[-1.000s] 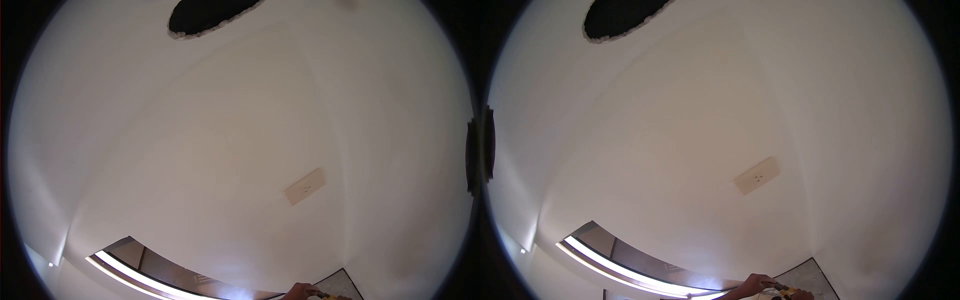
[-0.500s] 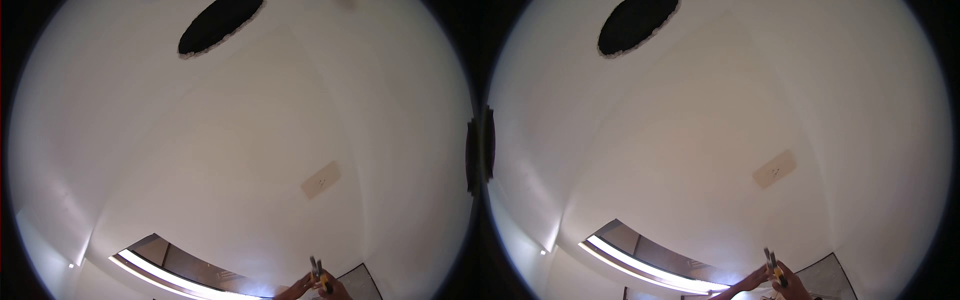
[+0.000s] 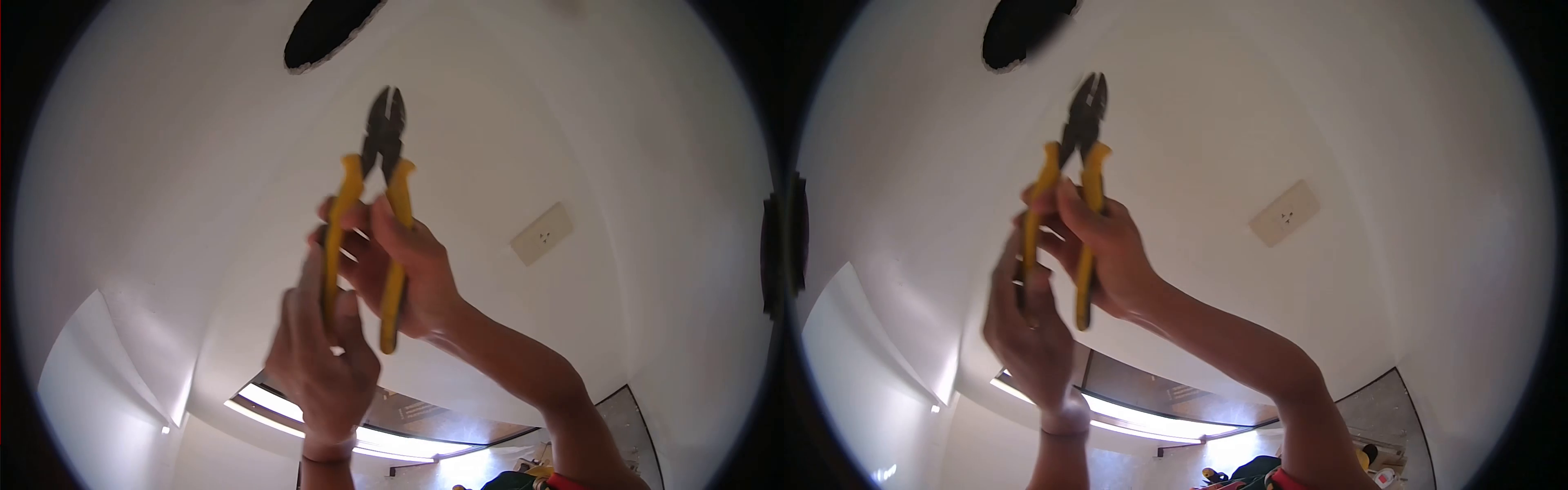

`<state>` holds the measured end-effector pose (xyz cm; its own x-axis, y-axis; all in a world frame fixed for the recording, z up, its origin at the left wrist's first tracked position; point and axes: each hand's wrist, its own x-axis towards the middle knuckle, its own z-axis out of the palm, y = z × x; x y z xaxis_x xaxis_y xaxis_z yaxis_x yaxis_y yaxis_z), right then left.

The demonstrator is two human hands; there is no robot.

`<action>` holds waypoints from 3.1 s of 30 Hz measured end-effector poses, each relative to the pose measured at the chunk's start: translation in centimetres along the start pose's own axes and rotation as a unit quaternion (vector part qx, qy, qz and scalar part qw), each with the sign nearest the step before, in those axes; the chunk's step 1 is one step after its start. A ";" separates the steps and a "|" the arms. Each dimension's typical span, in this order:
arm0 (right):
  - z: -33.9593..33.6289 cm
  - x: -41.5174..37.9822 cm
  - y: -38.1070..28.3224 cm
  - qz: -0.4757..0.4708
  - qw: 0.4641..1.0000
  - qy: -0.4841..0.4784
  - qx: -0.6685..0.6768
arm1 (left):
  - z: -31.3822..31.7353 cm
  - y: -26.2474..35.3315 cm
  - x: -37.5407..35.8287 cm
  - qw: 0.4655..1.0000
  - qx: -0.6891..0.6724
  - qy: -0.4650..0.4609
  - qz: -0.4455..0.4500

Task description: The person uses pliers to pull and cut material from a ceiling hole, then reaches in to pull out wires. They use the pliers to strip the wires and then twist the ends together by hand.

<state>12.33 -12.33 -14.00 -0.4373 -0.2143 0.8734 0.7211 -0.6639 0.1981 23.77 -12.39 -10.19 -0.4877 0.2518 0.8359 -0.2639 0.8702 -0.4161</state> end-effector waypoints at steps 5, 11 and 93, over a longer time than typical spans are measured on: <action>3.2 3.4 1.1 -0.016 0.990 -0.138 0.032 | -3.3 -1.1 3.3 0.990 0.105 0.067 0.067; 3.6 5.6 1.0 -0.028 0.978 -0.193 0.071 | -4.2 -0.5 5.6 0.971 0.184 0.074 0.136; 2.5 6.6 -1.8 -0.004 0.989 -0.072 0.126 | -1.3 -1.0 6.6 0.958 0.165 -0.005 0.236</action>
<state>9.49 -10.70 -7.45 -0.3765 -0.0935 0.9217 0.8365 -0.4618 0.2949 21.90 -11.08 -3.84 -0.6247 0.5791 0.5238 -0.2590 0.4791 -0.8387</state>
